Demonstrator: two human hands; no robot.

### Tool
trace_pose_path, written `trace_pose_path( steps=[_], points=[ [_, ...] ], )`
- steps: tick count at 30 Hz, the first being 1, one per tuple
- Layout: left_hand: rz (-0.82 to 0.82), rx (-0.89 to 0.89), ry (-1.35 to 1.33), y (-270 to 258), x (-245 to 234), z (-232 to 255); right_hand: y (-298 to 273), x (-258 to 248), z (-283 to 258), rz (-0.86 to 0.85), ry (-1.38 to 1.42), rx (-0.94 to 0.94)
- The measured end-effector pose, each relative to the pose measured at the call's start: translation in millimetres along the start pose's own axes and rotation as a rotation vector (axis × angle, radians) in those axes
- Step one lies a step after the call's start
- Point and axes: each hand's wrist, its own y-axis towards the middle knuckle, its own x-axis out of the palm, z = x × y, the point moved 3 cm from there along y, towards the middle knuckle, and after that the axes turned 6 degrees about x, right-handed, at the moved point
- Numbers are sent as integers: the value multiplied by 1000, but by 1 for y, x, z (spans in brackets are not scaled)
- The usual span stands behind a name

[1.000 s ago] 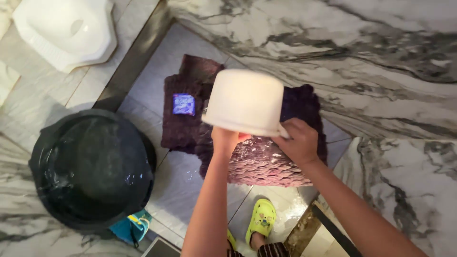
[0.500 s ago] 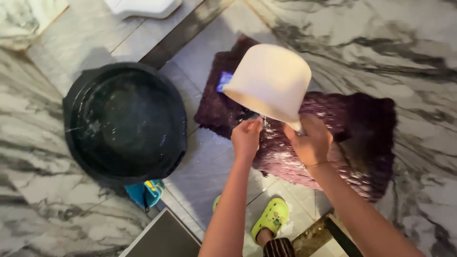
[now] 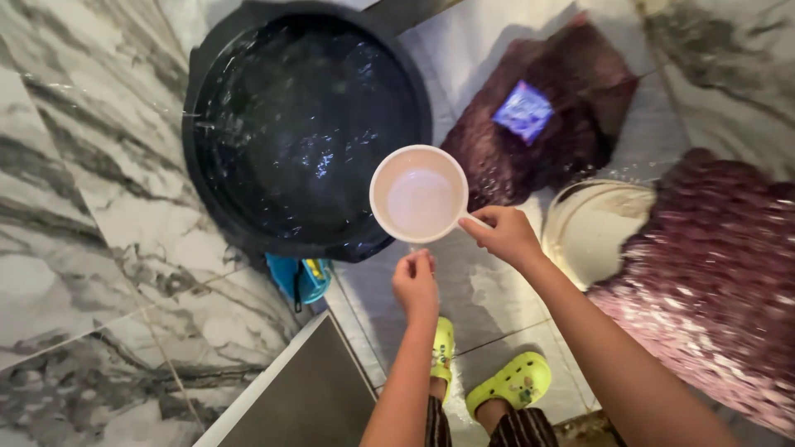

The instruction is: The person is scrubbing and rinsing brown floor mats in a bathroom using a brush, soap, and water from a bucket.

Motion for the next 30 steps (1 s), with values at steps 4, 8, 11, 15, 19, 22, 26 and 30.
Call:
trace_pose_path(
  steps=[4, 8, 11, 15, 19, 22, 26, 30],
  points=[
    [172, 64, -45, 12, -35, -2, 31, 57, 25, -71, -37, -6],
    [190, -6, -224, 27, -39, 7, 44, 87, 41, -119, -74, 3],
    [136, -31, -298, 36, -30, 20, 50, 99, 50, -63, -155, -103],
    [29, -59, -399, 47, -5, 34, 41, 90, 18, 33, -348, -246],
    [-81, -36, -441, 51, 26, 43, 48, 61, -2, -15, -373, -1],
    [-222, 19, -430, 53, 56, 55, 83, 33, 11, 175, -195, -125],
    [-392, -4, -385, 55, 95, 79, 154, 6, 78, 423, -103, 20],
    [-529, -11, -353, 90, 127, 66, 219, 5, 151, 543, -287, -8]
  ],
)
